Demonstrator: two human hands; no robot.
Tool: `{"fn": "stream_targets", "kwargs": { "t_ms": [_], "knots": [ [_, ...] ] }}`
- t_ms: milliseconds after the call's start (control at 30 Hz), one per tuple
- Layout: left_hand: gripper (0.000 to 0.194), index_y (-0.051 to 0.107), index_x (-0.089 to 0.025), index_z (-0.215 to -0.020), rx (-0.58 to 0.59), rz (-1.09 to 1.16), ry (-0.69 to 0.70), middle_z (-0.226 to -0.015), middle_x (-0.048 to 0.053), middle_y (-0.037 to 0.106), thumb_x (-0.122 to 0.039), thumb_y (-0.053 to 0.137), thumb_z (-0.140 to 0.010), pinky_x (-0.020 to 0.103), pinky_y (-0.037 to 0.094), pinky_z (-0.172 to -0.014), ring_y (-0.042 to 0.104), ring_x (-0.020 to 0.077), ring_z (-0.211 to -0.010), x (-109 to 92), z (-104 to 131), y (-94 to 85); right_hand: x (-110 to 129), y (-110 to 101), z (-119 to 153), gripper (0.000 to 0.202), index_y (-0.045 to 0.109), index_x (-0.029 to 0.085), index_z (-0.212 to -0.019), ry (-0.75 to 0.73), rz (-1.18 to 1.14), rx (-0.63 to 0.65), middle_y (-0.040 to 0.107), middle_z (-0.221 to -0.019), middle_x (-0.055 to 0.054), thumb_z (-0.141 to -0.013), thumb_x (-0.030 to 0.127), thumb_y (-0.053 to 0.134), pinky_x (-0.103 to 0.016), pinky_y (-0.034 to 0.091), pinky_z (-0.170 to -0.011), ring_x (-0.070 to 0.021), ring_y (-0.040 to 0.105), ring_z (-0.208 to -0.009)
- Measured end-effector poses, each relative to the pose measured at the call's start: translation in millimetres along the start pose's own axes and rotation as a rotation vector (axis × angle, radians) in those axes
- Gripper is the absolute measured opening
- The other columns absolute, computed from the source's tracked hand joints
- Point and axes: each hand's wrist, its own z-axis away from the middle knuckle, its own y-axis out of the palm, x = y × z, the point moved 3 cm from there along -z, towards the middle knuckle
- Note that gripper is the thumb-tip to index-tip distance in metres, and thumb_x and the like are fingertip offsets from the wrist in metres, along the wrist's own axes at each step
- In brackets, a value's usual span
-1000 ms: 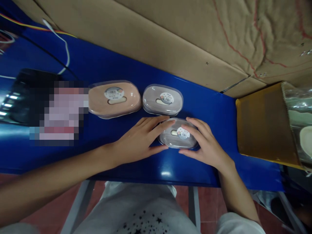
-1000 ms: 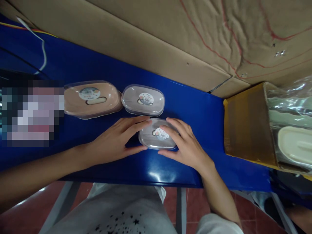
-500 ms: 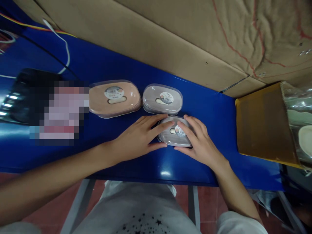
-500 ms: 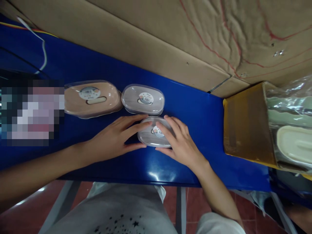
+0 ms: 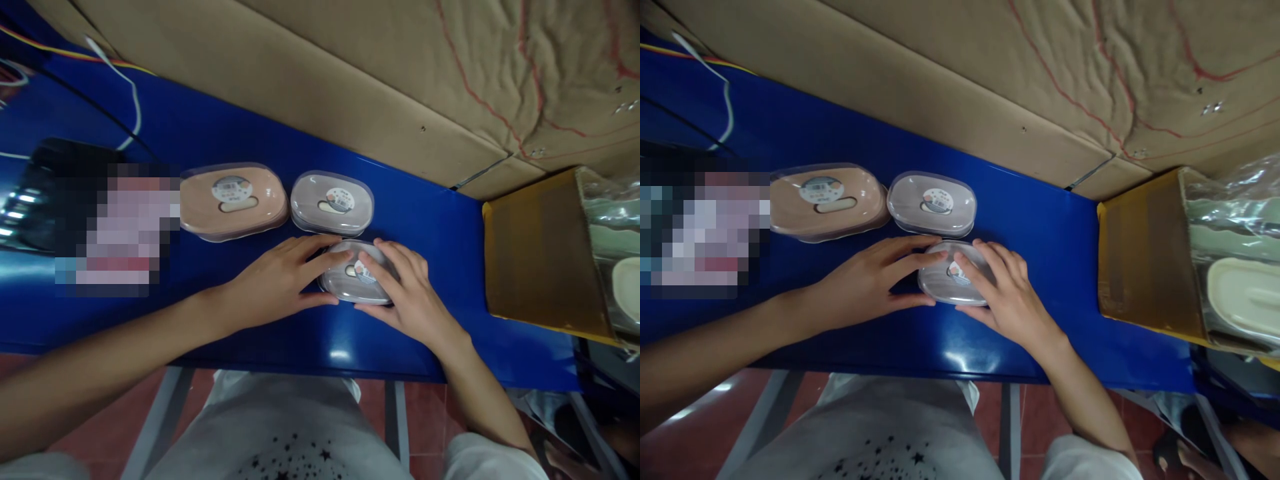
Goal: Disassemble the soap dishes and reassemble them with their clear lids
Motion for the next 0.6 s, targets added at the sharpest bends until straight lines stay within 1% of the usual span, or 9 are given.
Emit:
{"fn": "stream_targets", "kwargs": {
  "t_ms": [167, 267, 333, 500, 600],
  "knots": [
    [0.062, 0.06, -0.022, -0.151, 0.002, -0.018, 0.022, -0.151, 0.018, 0.066, -0.05, 0.079, -0.098, 0.054, 0.061, -0.109, 0.07, 0.0352, -0.134, 2.5, -0.3, -1.4, 2.8, 0.5, -0.4, 0.096, 0.012, 0.03, -0.178, -0.007, 0.034, 0.023, 0.049, -0.164, -0.022, -0.104, 0.048, 0.07, -0.065, 0.045, -0.118, -0.043, 0.048, -0.15],
    [0.059, 0.061, -0.021, -0.149, -0.03, -0.007, 0.042, -0.149, 0.018, 0.067, -0.053, 0.073, -0.101, 0.054, 0.063, -0.108, 0.071, 0.0341, -0.132, 4.1, -0.2, -1.6, 4.7, 3.1, -1.5, 0.097, 0.01, 0.028, -0.178, -0.005, 0.064, 0.028, 0.047, -0.164, -0.025, -0.104, 0.046, 0.07, -0.066, 0.045, -0.117, -0.0444, 0.046, -0.15],
    [0.059, 0.061, -0.021, -0.15, -0.058, 0.015, 0.047, -0.148, 0.017, 0.068, -0.055, 0.07, -0.102, 0.051, 0.064, -0.108, 0.072, 0.0319, -0.131, 5.3, 0.2, -1.6, 6.3, 5.0, -2.2, 0.097, 0.011, 0.026, -0.178, -0.003, 0.08, 0.03, 0.046, -0.165, -0.026, -0.104, 0.045, 0.071, -0.065, 0.045, -0.117, -0.0451, 0.045, -0.151],
    [0.058, 0.06, -0.023, -0.151, -0.052, 0.092, 0.02, -0.152, 0.015, 0.066, -0.05, 0.072, -0.102, 0.044, 0.06, -0.116, 0.069, 0.0265, -0.137, 6.7, 2.9, -1.4, 7.8, 6.9, -2.4, 0.095, 0.011, 0.026, -0.178, 0.012, 0.092, 0.039, 0.044, -0.166, -0.025, -0.105, 0.044, 0.069, -0.065, 0.044, -0.119, -0.0445, 0.042, -0.153],
    [0.065, 0.051, -0.028, -0.162, -0.019, 0.115, 0.003, -0.162, 0.014, 0.059, -0.043, 0.074, -0.102, 0.045, 0.055, -0.123, 0.064, 0.0256, -0.145, 4.1, 4.1, -1.2, 3.7, 8.2, -2.5, 0.093, 0.015, 0.029, -0.178, 0.017, 0.061, 0.019, 0.045, -0.164, -0.023, -0.104, 0.045, 0.07, -0.066, 0.045, -0.117, -0.0447, 0.043, -0.151]
  ]
}}
